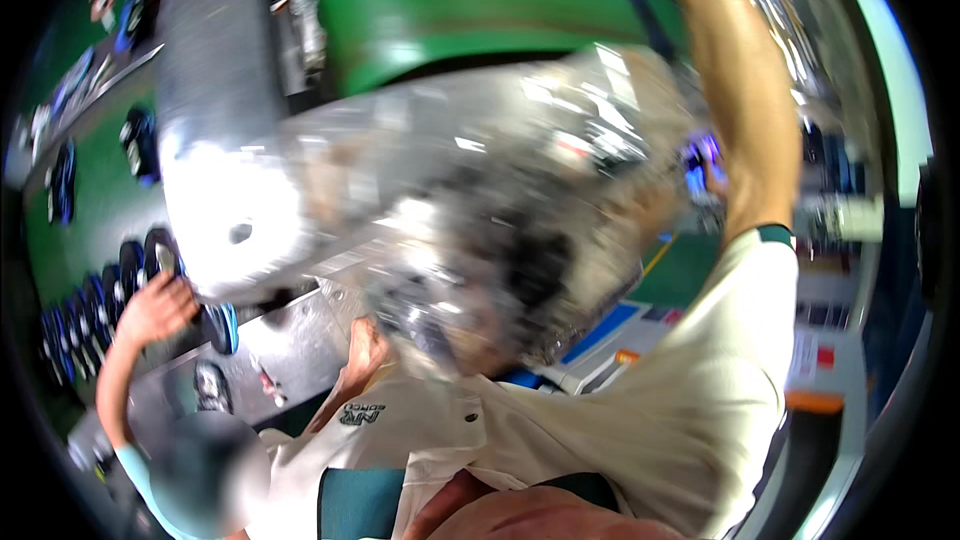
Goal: The person picks up shoes from a conveyor belt and places them into an industrial machine for processing. The person then removes the shoes from the machine and returns them to the conveyor belt.
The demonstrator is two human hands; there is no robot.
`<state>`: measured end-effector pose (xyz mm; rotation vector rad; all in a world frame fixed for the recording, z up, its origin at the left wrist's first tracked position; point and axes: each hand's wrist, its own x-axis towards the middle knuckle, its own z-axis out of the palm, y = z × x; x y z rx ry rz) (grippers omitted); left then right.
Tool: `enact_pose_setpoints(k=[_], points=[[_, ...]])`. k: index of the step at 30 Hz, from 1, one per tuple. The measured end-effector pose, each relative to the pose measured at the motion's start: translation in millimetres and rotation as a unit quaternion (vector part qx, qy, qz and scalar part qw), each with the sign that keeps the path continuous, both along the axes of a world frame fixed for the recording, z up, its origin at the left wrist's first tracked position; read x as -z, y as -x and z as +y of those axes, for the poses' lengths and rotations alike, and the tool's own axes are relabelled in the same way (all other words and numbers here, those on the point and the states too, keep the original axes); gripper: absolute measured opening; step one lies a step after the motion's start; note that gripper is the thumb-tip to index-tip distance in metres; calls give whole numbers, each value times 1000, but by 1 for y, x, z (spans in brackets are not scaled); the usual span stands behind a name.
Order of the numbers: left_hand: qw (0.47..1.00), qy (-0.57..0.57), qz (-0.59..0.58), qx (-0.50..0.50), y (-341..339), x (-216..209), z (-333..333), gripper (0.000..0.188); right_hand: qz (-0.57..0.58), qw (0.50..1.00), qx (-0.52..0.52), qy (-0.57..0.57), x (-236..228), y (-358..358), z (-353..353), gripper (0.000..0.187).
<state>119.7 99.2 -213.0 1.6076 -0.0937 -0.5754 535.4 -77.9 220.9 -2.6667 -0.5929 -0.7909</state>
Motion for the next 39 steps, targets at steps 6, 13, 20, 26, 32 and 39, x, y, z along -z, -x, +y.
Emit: enact_pose_setpoints(k=[6,13,20,26,32,39], points=[[957,121,132,228,-3,-75,-35,19,15,990,111,-83,-55,208,-85,40],[728,403,250,495,20,-207,-144,83,98,982,-18,-161,-33,511,-174,52],[528,296,423,674,172,-259,-215,89,236,929,261,-113,34,765,-122,49],[578,267,371,676,338,-235,-255,50,-254,637,464,-561,158,959,-47,66],[579,258,2,773,494,-219,-264,77,-446,291,599,-598,220,1037,-15,61],[453,146,61,877,649,-181,-307,62,-633,179,607,-445,280,1158,43,52]])
